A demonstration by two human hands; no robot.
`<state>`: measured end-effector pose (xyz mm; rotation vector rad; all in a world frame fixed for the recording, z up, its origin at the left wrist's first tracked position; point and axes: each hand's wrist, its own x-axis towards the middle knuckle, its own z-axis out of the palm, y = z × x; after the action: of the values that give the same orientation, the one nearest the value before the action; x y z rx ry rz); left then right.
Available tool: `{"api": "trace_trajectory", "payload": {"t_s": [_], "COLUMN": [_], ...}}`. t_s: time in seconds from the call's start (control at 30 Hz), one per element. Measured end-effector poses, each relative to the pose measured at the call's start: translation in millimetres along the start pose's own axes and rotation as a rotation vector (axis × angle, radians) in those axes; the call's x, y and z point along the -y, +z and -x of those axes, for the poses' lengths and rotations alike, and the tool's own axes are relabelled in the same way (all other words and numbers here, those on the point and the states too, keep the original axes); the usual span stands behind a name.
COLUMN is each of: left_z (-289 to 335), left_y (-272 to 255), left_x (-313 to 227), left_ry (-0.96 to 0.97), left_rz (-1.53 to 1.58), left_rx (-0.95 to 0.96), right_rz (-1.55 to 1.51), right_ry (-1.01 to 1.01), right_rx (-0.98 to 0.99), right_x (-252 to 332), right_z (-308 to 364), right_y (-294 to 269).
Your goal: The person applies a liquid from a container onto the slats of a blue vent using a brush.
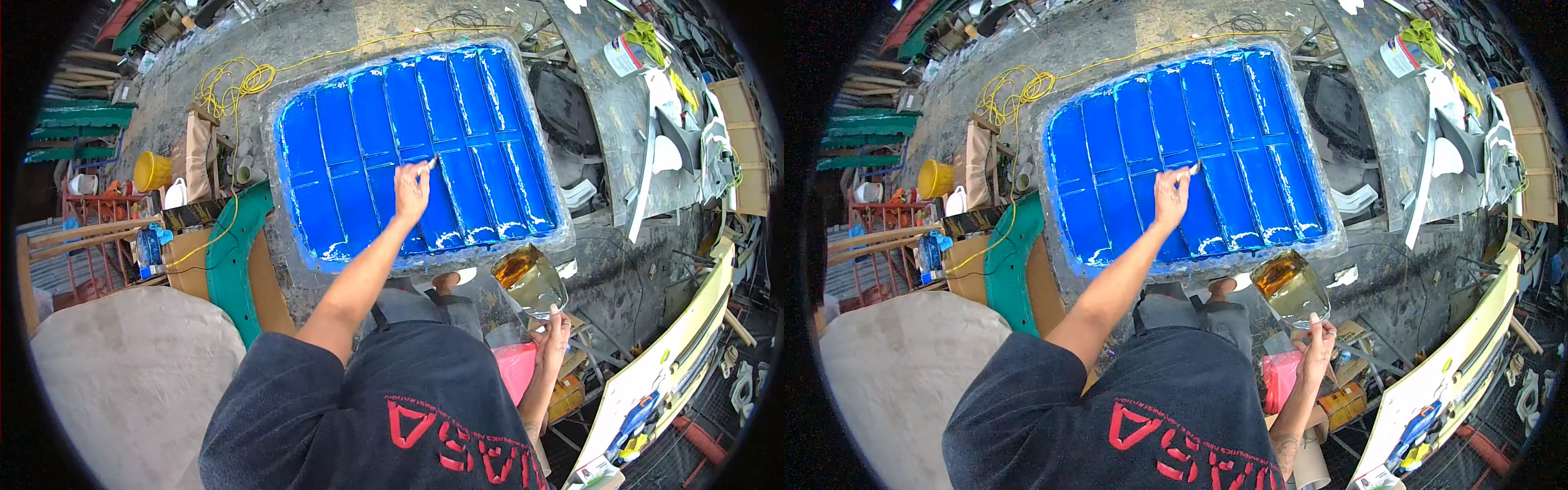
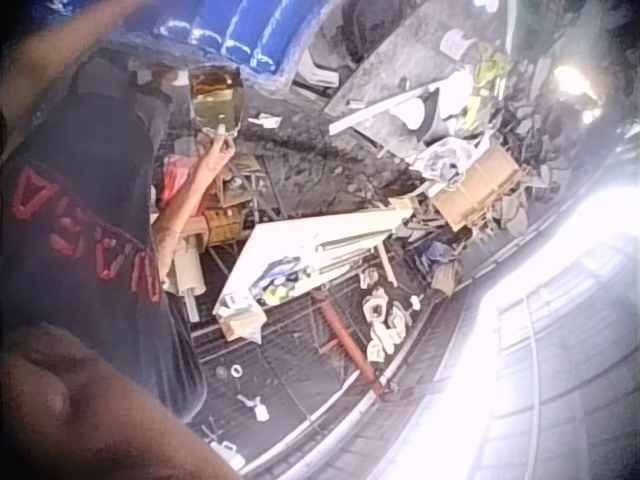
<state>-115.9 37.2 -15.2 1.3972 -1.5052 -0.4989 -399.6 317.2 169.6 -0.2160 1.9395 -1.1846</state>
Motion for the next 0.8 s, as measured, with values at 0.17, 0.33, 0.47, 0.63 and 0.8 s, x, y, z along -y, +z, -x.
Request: {"api": "trace_trajectory", "payload": {"t_s": [0.17,0.33,0.47,0.63,0.8], "left_z": [49.1,49.9,-11.4,-68.6,-66.6], "left_y": [-4.3,-26.9,-37.9,-22.7,-37.6], "left_x": [-29.8,-37.3,-16.3,15.6,-1.5], "left_ry": [-0.116,-0.135,-0.149,-0.028,0.243], "left_rz": [0.003,0.058,0.203,0.154,-0.277], "left_rx": [0.022,0.231,0.466,0.215,0.405], "right_rz": [-0.006,-0.013,-0.011,0.0,-0.018], "right_ry": [-0.006,-0.01,-0.01,-0.014,-0.03], "right_rx": [0.025,0.033,0.013,0.029,0.042], "right_x": [3.5,13.3,14.3,21.7,18.3], "right_z": [-2.5,-1.3,0.0,3.6,-0.1], "right_y": [4.6,14.4,14.9,19.8,18.1]}}
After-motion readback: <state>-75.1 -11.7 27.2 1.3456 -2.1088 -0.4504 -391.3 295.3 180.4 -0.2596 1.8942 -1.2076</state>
